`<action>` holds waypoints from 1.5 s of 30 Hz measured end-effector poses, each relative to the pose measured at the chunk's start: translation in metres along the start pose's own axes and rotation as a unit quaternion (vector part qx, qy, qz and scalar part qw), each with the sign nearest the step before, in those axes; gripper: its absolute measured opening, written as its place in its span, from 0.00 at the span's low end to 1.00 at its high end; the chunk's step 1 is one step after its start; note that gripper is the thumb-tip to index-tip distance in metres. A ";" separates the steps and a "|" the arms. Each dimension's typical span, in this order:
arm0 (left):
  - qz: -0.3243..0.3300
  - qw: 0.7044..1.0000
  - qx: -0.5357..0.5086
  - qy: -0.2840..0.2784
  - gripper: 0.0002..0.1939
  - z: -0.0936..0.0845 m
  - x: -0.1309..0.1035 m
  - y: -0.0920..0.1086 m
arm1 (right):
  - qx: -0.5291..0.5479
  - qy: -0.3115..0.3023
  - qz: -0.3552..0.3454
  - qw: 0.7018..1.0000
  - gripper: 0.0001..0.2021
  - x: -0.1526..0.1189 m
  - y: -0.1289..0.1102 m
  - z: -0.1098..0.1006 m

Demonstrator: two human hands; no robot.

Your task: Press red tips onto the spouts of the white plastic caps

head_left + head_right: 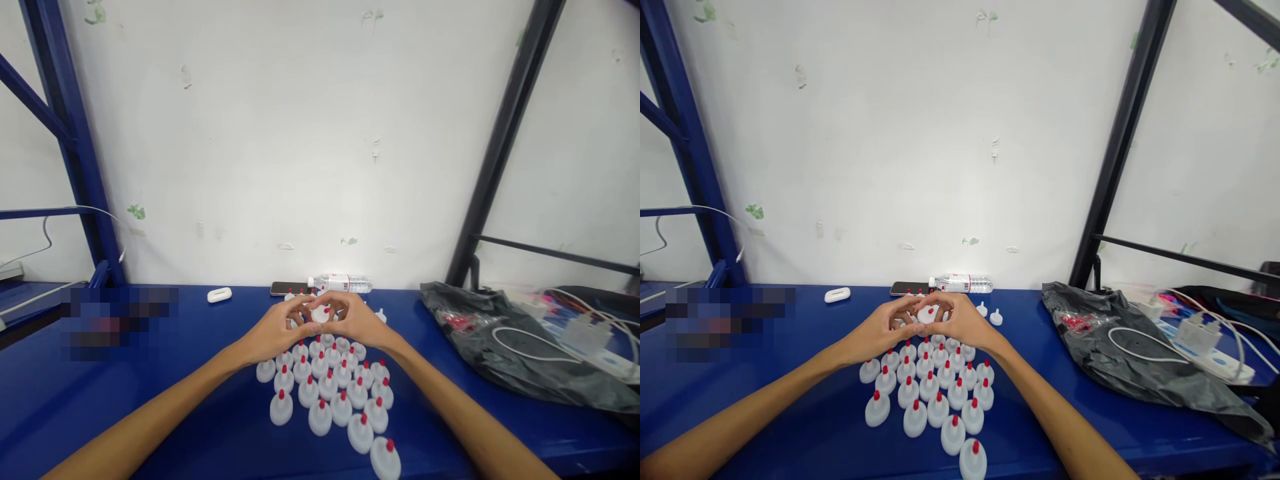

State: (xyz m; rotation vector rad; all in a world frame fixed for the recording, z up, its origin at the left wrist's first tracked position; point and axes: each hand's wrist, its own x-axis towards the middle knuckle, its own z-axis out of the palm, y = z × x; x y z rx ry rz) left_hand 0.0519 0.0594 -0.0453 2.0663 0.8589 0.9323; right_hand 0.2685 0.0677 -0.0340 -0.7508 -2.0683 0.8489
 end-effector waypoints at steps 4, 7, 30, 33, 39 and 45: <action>-0.034 0.995 -0.094 -0.026 0.37 0.001 0.000 0.004 | 0.044 0.012 -0.007 0.999 0.16 0.001 0.004 0.002; -0.047 0.991 -0.125 -0.026 0.38 -0.002 -0.001 0.006 | 0.055 0.020 -0.015 0.998 0.17 0.003 0.008 0.002; 0.011 0.998 0.017 0.061 0.12 0.008 -0.004 0.003 | -0.106 0.007 0.012 0.994 0.24 0.001 0.009 0.008; 0.009 0.996 0.030 0.078 0.14 0.007 -0.004 0.004 | -0.109 -0.019 0.012 0.994 0.26 -0.001 0.006 0.009; 0.011 0.996 0.052 0.070 0.18 0.005 -0.004 0.007 | -0.068 -0.031 0.021 0.997 0.26 -0.001 0.003 0.010; 0.012 0.996 0.056 0.064 0.14 0.006 -0.003 0.009 | -0.069 -0.029 0.013 0.997 0.27 -0.001 0.002 0.006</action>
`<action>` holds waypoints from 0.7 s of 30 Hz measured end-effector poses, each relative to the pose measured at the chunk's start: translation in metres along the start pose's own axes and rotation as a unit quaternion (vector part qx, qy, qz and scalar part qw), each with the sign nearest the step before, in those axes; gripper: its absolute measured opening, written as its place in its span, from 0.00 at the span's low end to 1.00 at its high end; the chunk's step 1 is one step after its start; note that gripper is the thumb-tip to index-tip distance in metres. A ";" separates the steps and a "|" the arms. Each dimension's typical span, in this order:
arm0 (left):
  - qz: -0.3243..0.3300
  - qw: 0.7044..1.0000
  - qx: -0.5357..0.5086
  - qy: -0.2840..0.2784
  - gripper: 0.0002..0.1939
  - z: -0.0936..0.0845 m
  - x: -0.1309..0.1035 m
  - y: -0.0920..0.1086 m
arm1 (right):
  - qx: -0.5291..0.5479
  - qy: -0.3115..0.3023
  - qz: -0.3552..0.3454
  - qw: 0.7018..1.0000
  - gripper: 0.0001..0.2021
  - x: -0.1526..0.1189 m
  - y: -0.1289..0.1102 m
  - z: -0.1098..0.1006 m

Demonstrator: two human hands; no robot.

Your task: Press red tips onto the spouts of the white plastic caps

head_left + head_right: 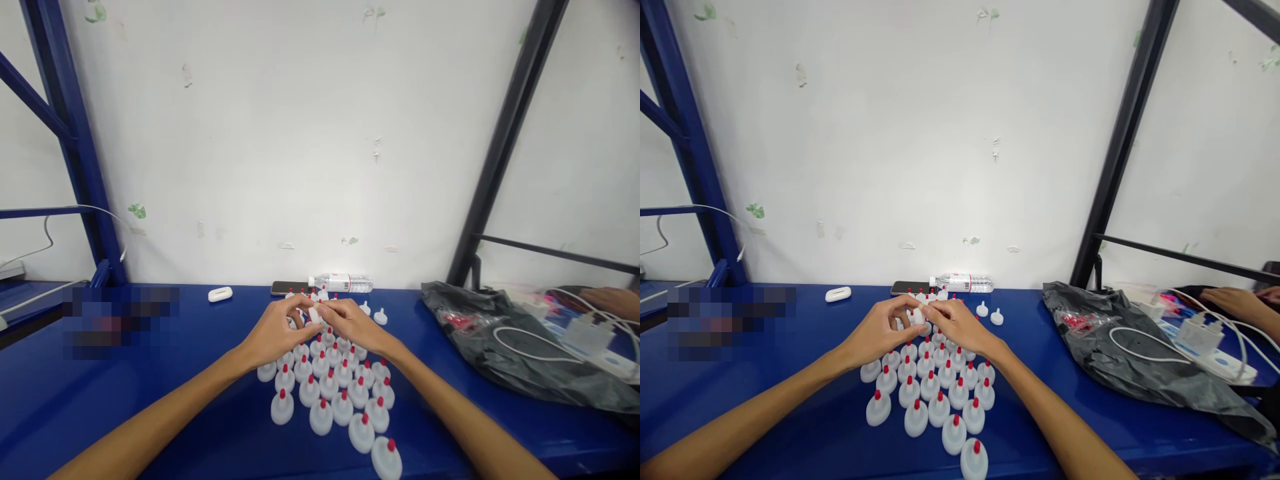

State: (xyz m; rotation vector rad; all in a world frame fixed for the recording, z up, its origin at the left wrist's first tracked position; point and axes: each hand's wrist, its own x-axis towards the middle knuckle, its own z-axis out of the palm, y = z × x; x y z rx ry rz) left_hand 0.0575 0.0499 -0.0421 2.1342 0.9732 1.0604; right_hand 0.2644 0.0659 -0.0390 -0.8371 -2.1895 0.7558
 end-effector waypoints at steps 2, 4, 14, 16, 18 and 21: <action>0.005 1.000 -0.006 -0.004 0.13 0.000 0.001 0.002 | 0.013 -0.014 0.000 1.000 0.28 0.000 -0.001 -0.003; 0.008 1.000 -0.019 -0.018 0.10 0.001 0.002 0.005 | 0.035 -0.025 -0.001 0.999 0.28 0.000 -0.003 -0.003; -0.053 0.976 -0.208 -0.039 0.17 -0.011 0.006 -0.007 | 0.135 0.095 0.006 0.986 0.28 0.006 0.018 -0.026; -0.047 0.976 -0.211 -0.001 0.18 -0.017 0.008 -0.011 | 0.117 0.183 0.019 0.976 0.28 0.000 0.027 -0.053; -0.041 0.976 -0.210 0.040 0.18 -0.022 0.010 -0.015 | 0.004 0.194 0.039 0.980 0.28 -0.007 0.036 -0.077; -0.035 0.977 -0.198 0.074 0.17 -0.023 0.012 -0.019 | -0.215 0.113 0.086 0.966 0.28 -0.015 0.049 -0.091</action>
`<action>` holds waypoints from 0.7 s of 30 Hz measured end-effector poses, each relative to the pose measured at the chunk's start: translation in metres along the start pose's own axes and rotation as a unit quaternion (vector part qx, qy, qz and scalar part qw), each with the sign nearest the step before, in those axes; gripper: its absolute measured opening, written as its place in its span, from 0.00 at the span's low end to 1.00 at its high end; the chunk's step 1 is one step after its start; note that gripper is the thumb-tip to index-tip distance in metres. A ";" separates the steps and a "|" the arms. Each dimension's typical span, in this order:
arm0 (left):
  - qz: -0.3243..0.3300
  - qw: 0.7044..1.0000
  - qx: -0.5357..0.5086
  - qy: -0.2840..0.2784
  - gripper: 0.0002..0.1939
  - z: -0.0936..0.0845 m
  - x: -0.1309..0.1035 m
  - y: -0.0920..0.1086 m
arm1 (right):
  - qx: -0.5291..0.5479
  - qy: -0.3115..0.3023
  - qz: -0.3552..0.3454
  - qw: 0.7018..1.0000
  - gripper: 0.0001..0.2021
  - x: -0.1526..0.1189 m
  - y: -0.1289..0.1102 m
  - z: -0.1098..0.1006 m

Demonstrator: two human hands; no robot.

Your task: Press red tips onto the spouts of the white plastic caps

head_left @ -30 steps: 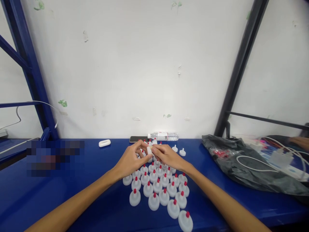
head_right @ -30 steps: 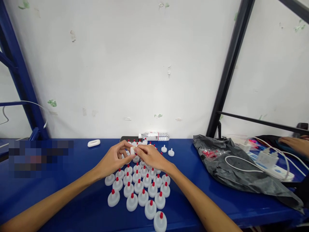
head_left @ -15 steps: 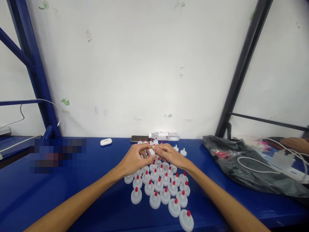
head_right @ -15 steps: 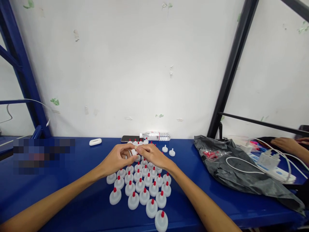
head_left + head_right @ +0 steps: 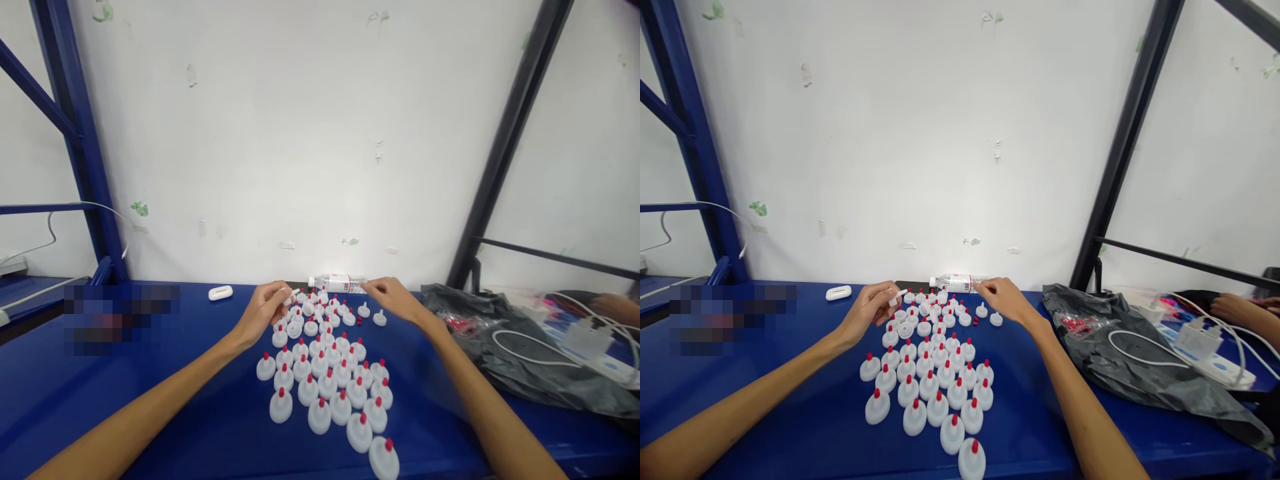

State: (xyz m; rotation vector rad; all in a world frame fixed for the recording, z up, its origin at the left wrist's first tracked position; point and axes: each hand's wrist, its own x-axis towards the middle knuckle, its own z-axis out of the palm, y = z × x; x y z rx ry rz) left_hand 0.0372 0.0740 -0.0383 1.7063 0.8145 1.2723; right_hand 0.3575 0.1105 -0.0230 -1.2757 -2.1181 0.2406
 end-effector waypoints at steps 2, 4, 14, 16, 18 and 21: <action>0.003 1.000 0.010 0.003 0.17 0.001 -0.001 -0.001 | -0.079 -0.077 0.011 0.994 0.28 -0.002 0.006 0.006; 0.005 1.000 0.020 0.000 0.17 0.003 -0.002 -0.002 | -0.110 -0.141 0.020 0.984 0.27 -0.004 0.007 0.014; 0.002 0.998 0.050 -0.034 0.18 0.006 -0.005 -0.004 | -0.145 -0.172 0.041 0.974 0.30 -0.004 0.011 0.016; -0.001 0.998 0.054 -0.039 0.17 0.007 -0.005 -0.003 | -0.131 -0.117 0.012 0.984 0.29 -0.002 0.007 0.015; -0.007 0.997 0.070 -0.043 0.16 0.010 -0.006 -0.002 | -0.093 -0.069 -0.023 0.993 0.28 -0.001 -0.002 0.015; -0.012 0.990 0.136 -0.045 0.15 0.015 -0.010 0.001 | -0.028 -0.041 -0.065 0.997 0.27 -0.003 -0.026 0.020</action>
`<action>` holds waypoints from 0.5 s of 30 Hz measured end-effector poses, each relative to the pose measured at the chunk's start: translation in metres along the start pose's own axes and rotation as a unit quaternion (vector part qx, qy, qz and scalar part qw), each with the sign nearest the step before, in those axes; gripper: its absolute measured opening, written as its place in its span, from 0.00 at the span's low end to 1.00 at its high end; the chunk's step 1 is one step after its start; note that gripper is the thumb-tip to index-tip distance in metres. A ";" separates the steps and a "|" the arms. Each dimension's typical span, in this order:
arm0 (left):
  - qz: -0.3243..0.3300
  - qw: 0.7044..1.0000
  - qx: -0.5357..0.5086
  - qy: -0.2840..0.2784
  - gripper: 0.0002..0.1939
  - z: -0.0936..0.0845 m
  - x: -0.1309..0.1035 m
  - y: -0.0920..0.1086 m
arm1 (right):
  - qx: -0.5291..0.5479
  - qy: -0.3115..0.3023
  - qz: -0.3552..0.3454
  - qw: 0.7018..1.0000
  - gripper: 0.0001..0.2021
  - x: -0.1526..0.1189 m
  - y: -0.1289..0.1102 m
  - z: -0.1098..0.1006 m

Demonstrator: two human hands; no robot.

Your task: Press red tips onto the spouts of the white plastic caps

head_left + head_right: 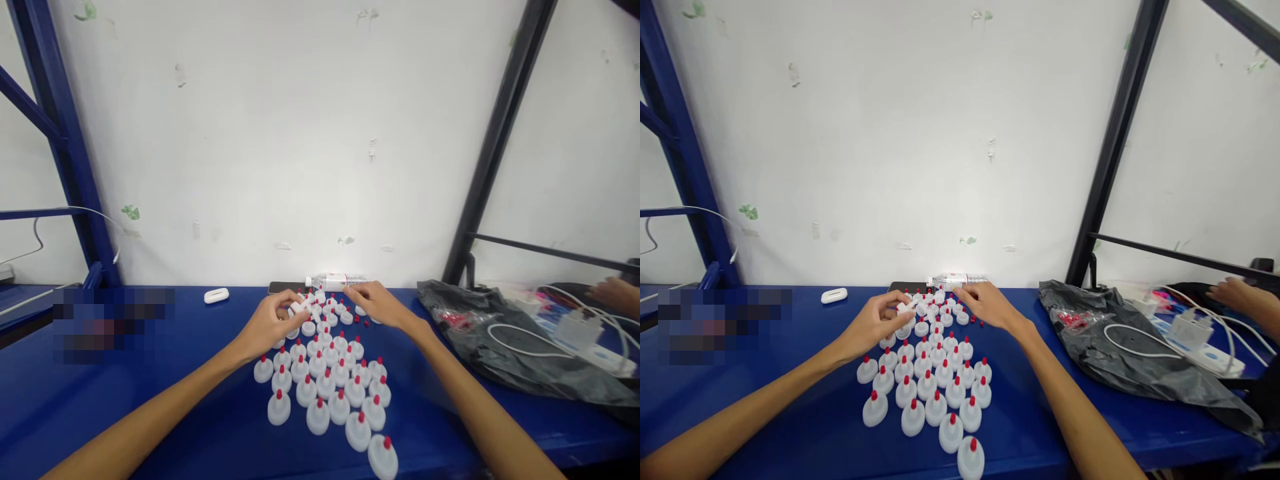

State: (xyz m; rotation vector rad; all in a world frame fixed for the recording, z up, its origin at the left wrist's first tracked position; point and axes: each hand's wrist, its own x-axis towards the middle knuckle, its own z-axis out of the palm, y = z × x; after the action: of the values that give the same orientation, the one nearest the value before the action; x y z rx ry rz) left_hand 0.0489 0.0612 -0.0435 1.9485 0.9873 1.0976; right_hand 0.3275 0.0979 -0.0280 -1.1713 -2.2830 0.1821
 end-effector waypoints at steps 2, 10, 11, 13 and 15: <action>0.007 0.999 0.054 -0.004 0.20 0.003 -0.002 0.004 | 0.024 -0.005 -0.029 0.999 0.25 -0.001 -0.019 0.006; 0.048 0.989 0.134 -0.044 0.28 0.011 -0.007 0.011 | 0.024 -0.020 -0.090 0.995 0.20 -0.005 -0.061 0.029; 0.053 0.988 0.141 -0.040 0.27 0.011 -0.006 0.010 | 0.015 -0.014 -0.085 0.996 0.20 -0.005 -0.059 0.027; 0.074 0.981 0.177 -0.025 0.20 0.007 -0.004 0.008 | -0.020 -0.004 -0.065 0.998 0.21 -0.003 -0.052 0.021; 0.105 0.963 0.246 -0.008 0.11 0.004 -0.002 0.004 | -0.075 0.002 -0.035 0.997 0.22 -0.003 -0.040 0.012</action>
State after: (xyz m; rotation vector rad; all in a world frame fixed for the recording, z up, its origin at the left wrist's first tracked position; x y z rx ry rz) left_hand 0.0523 0.0568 -0.0427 2.5062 1.1446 1.0109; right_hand 0.2948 0.0728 -0.0250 -1.1614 -2.3642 -0.0181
